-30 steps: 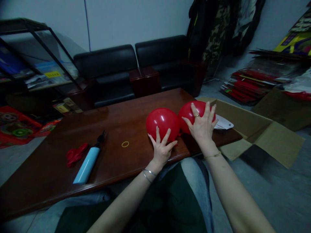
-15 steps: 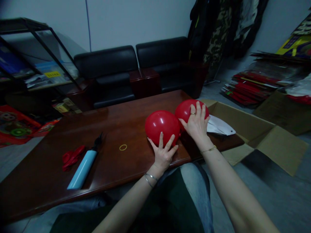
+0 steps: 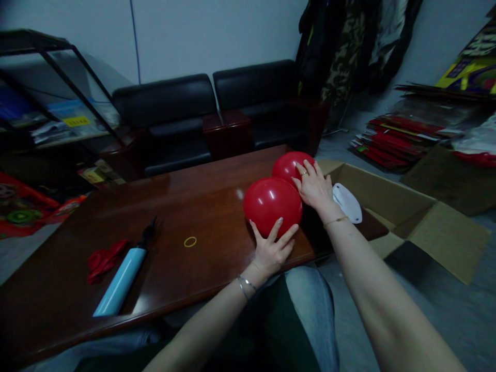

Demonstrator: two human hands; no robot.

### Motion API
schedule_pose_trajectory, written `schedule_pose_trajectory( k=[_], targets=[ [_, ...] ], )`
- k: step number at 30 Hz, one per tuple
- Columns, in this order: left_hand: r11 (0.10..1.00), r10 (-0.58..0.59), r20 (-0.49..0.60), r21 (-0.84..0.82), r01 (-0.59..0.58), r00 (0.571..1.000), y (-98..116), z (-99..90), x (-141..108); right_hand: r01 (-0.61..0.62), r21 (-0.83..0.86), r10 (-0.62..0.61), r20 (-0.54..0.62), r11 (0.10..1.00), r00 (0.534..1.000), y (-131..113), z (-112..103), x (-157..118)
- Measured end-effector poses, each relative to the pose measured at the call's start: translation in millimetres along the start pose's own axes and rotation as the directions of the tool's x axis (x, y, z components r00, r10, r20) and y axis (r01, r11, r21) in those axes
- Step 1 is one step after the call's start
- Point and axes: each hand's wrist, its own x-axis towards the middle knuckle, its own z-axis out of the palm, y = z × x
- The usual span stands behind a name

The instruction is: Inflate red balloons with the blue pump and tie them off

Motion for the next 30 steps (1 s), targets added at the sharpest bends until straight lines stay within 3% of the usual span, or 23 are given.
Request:
schedule_pose_trajectory(
  k=[8,12,15,20,21,23,26,30],
  targets=[
    [0.998,0.063,0.047,-0.027,-0.062,0.997,4.7,4.4,1.3,0.034,0.067,-0.026,-0.119,0.997,0.993,8.8,-16.8,10.7],
    [0.996,0.075,0.119,-0.06,-0.068,0.99,5.1,3.3,2.9,0.067,0.242,-0.074,0.021,0.968,0.997,-9.1,-23.3,3.8],
    [0.989,0.096,0.149,-0.126,-0.077,0.984,2.7,-5.3,1.7,0.025,0.368,-0.082,0.14,0.93,0.987,-21.9,-27.3,-12.0],
    [0.959,0.177,0.135,-0.245,-0.141,0.975,-7.7,-32.4,-4.3,0.028,0.445,-0.111,0.162,0.895,0.98,-19.4,-30.6,-24.0],
    [0.961,0.13,0.126,-0.259,-0.094,0.983,-10.2,-37.4,-4.0,0.028,0.448,-0.114,0.167,0.894,0.979,-16.3,-31.1,-23.9],
    [0.96,-0.074,0.143,-0.259,0.109,0.987,-14.6,-44.4,-0.6,0.022,0.445,-0.111,0.175,0.895,0.978,-10.0,-33.1,-23.5],
    [0.896,-0.349,0.222,-0.206,0.394,0.91,-18.4,-47.3,9.4,0.03,0.412,-0.101,0.153,0.911,0.983,-4.8,-40.5,-26.9],
    [0.906,-0.321,0.314,-0.172,0.386,0.893,-16.7,-44.1,17.9,0.091,0.251,-0.112,0.071,0.964,0.991,-12.3,-54.5,-43.6]
  ],
)
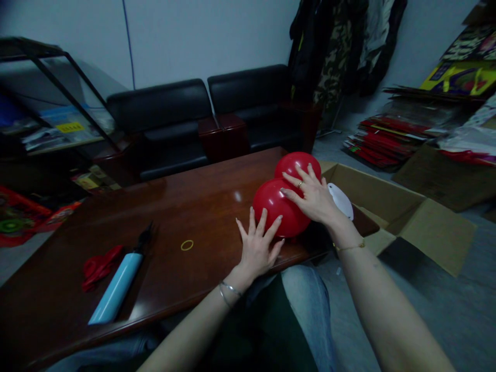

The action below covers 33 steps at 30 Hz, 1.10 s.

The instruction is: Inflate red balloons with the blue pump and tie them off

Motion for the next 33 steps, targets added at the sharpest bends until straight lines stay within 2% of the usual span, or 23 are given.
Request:
schedule_pose_trajectory(
  k=[4,7,20,33],
  targets=[
    [1.0,0.019,0.054,0.009,-0.02,0.998,2.2,1.7,-3.7,0.063,-0.247,-0.075,-0.039,0.967,0.996,-16.2,3.6,-20.5],
    [1.0,0.022,0.097,-0.014,-0.021,0.995,0.1,0.2,-6.7,0.078,-0.326,-0.101,-0.055,0.942,0.993,-21.0,11.5,-29.8],
    [0.998,0.032,0.213,-0.064,-0.019,0.977,-9.0,-15.9,-6.0,0.074,-0.384,-0.108,-0.066,0.92,0.992,-29.9,17.1,-34.2],
    [0.998,0.028,0.218,-0.068,-0.013,0.976,-13.8,-18.6,-7.4,0.083,-0.408,-0.123,-0.072,0.909,0.99,-35.4,15.1,-35.3]
  ],
)
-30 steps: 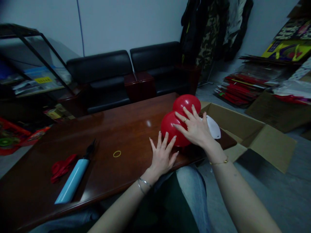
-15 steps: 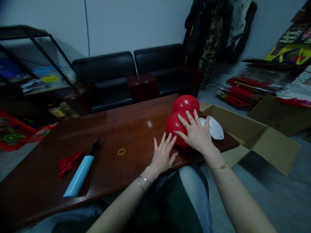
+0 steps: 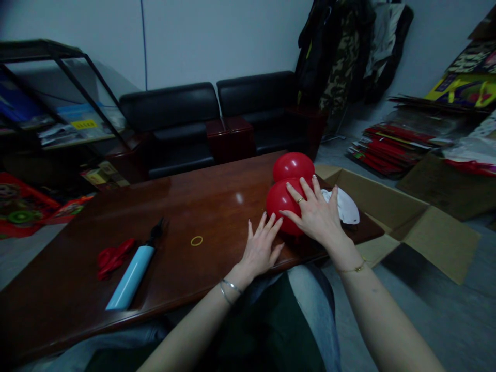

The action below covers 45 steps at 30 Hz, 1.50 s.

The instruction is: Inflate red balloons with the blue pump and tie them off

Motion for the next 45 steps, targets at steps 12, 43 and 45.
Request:
schedule_pose_trajectory(
  k=[12,43,45],
  targets=[
    [0.997,-0.027,0.036,-0.071,0.03,0.999,-1.3,-6.1,-3.8,0.022,0.007,-0.022,-0.009,1.0,1.0,-6.3,-4.9,-1.9],
    [0.991,-0.052,0.045,-0.117,0.057,0.998,-14.7,-18.4,-15.2,0.08,-0.1,-0.082,-0.018,0.992,0.996,-23.6,-4.0,-2.2],
    [0.991,-0.06,0.042,-0.12,0.065,0.997,-16.4,-20.3,-16.8,0.086,-0.103,-0.088,-0.016,0.991,0.996,-25.3,-3.8,-2.3]
  ],
)
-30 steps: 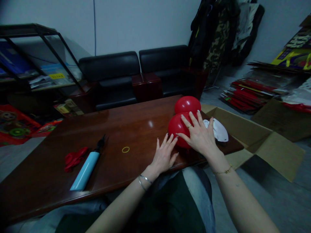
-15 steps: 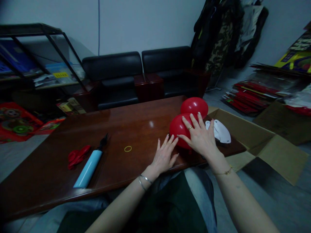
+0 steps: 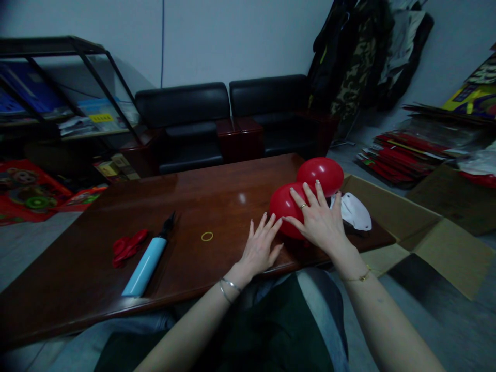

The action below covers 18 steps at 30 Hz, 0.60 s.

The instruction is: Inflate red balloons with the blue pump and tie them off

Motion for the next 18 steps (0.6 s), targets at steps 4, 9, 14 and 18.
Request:
schedule_pose_trajectory(
  k=[4,9,14,18],
  targets=[
    [1.0,-0.009,-0.015,-0.005,0.009,1.0,-3.9,-4.4,-3.8,0.007,-0.011,-0.007,-0.01,1.0,1.0,-3.2,-1.1,0.1],
    [1.0,-0.02,-0.034,-0.003,0.02,0.999,-8.6,-10.6,-9.0,0.021,-0.003,-0.021,-0.018,1.0,1.0,-7.0,-3.4,1.4],
    [0.999,-0.037,-0.051,0.035,0.039,0.998,-14.8,-16.9,-15.6,0.04,0.009,-0.04,-0.035,0.999,0.999,-15.3,-5.6,2.2],
    [0.996,-0.069,-0.051,0.058,0.072,0.996,-20.9,-21.9,-21.1,0.057,0.021,-0.056,-0.057,0.998,0.997,-25.5,-7.6,1.7]
  ],
)
